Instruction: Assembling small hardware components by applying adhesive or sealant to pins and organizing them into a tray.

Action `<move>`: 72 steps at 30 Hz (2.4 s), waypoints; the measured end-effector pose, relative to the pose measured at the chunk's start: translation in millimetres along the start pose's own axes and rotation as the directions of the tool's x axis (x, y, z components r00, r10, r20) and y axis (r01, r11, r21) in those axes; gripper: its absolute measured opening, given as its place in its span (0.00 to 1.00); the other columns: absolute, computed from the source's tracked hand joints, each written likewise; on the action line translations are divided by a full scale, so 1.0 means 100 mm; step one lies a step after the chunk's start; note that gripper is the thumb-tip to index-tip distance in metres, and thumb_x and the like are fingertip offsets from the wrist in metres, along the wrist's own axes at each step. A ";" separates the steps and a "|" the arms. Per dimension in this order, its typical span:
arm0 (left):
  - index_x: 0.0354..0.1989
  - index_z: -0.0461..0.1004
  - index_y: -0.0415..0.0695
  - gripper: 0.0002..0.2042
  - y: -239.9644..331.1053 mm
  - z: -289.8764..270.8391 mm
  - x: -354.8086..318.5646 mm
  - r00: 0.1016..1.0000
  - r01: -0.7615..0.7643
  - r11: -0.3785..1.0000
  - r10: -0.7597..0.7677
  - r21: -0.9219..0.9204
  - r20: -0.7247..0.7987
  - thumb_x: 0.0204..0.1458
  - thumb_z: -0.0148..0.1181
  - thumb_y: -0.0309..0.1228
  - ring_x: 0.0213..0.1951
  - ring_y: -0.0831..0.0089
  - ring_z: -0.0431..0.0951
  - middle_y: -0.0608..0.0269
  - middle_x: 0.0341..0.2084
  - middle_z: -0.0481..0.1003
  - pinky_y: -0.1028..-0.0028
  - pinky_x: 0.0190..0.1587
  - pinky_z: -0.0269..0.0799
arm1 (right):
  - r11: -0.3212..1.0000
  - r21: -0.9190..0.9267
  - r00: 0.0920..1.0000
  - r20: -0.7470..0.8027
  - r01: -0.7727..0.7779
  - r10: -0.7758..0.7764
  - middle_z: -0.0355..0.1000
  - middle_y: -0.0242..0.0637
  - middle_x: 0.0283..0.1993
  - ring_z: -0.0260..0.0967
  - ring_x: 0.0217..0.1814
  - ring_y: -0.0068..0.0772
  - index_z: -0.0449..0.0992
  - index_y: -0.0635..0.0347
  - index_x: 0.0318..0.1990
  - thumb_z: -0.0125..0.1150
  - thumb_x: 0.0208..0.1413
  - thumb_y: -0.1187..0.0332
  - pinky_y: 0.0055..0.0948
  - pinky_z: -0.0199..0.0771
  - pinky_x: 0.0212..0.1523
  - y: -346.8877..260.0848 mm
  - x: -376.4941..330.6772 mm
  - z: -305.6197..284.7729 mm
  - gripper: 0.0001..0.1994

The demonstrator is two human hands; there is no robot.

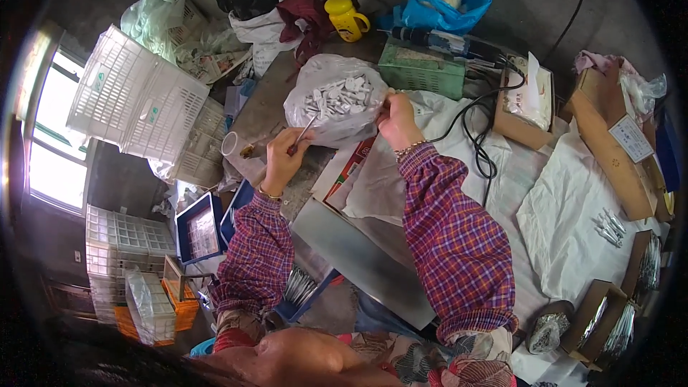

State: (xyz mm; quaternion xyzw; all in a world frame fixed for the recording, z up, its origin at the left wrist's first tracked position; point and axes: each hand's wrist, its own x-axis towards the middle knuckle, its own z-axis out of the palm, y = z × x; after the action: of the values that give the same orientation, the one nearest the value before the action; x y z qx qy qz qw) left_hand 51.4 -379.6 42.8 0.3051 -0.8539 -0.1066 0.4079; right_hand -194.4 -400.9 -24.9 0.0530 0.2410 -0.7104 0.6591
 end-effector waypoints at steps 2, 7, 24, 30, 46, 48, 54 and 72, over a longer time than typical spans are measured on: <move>0.29 0.76 0.37 0.04 -0.07 -0.07 -0.04 0.988 0.144 0.988 -0.146 0.057 0.044 0.44 0.61 0.22 0.20 0.68 0.67 0.58 0.19 0.70 0.74 0.24 0.62 | 0.996 -0.058 0.998 -0.004 0.067 -0.067 0.73 0.29 0.33 0.69 0.32 0.26 0.73 0.55 0.33 0.53 0.52 0.73 0.27 0.70 0.32 0.07 -0.10 0.10 0.03; 0.31 0.79 0.40 0.05 0.09 -0.11 0.24 0.892 0.445 0.888 -0.452 -0.118 -0.032 0.44 0.63 0.24 0.15 0.79 0.60 0.59 0.13 0.66 0.76 0.19 0.57 | 0.974 -0.165 0.984 0.118 0.153 -0.135 0.69 0.24 0.28 0.64 0.27 0.20 0.72 0.55 0.32 0.55 0.51 0.72 0.21 0.63 0.28 0.03 -0.21 0.15 0.02; 0.52 0.73 0.48 0.26 -0.46 -0.24 0.89 0.664 0.710 0.704 -0.681 0.025 0.310 0.39 0.69 0.33 0.14 0.81 0.66 0.70 0.16 0.70 0.78 0.16 0.60 | 0.011 -0.573 0.501 0.706 0.819 -0.501 0.66 0.37 0.36 0.69 0.32 0.30 0.77 0.62 0.35 0.61 0.45 0.79 0.24 0.69 0.32 -0.09 -0.41 0.05 0.08; 0.56 0.69 0.45 0.25 -0.52 -0.35 0.40 0.544 0.811 0.584 -0.731 -0.035 0.412 0.47 0.64 0.27 0.11 0.88 0.60 0.78 0.14 0.63 0.83 0.13 0.54 | -0.046 -0.642 0.561 0.701 0.765 -0.441 0.68 0.39 0.38 0.71 0.35 0.34 0.76 0.64 0.36 0.63 0.45 0.76 0.27 0.71 0.34 -0.11 -0.59 0.03 0.08; 0.59 0.66 0.50 0.27 -0.29 -0.12 0.20 0.693 0.719 0.666 -0.664 -0.201 0.280 0.47 0.61 0.24 0.11 0.89 0.59 0.77 0.15 0.59 0.84 0.12 0.54 | -0.408 -0.525 0.465 0.851 0.747 -0.245 0.70 0.41 0.40 0.70 0.39 0.46 0.78 0.64 0.33 0.61 0.44 0.73 0.36 0.70 0.41 -0.26 -0.72 -0.09 0.08; 0.58 0.67 0.50 0.26 -0.27 -0.11 0.20 0.676 0.735 0.655 -0.688 -0.175 0.264 0.47 0.60 0.24 0.11 0.88 0.59 0.78 0.15 0.59 0.83 0.11 0.54 | -0.417 -0.529 0.470 0.848 0.739 -0.244 0.70 0.42 0.40 0.70 0.40 0.46 0.78 0.64 0.33 0.60 0.45 0.74 0.36 0.70 0.41 -0.26 -0.72 -0.10 0.07; 0.54 0.71 0.54 0.24 -0.31 -0.18 0.13 0.713 0.699 0.699 -0.666 -0.151 0.219 0.44 0.62 0.29 0.11 0.86 0.62 0.75 0.14 0.65 0.81 0.12 0.59 | -0.420 -0.527 0.480 0.849 0.739 -0.221 0.69 0.42 0.44 0.70 0.42 0.45 0.78 0.63 0.35 0.57 0.45 0.77 0.36 0.70 0.42 -0.23 -0.82 -0.10 0.09; 0.45 0.74 0.36 0.13 -0.40 -0.35 -0.19 0.733 0.622 0.741 -0.665 -0.254 -0.143 0.51 0.59 0.25 0.37 0.75 0.75 0.57 0.38 0.77 0.78 0.34 0.69 | -0.301 -0.561 0.541 0.827 0.771 -0.155 0.70 0.47 0.34 0.69 0.39 0.50 0.73 0.61 0.32 0.53 0.42 0.76 0.43 0.69 0.39 -0.50 -1.81 -0.12 0.07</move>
State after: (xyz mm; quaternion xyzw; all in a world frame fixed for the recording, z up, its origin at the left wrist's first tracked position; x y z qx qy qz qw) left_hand 104.6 -397.4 36.0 0.5524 -0.6286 -0.2868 0.4662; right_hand -222.5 -230.1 49.5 -0.6849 0.4941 -0.5140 0.1503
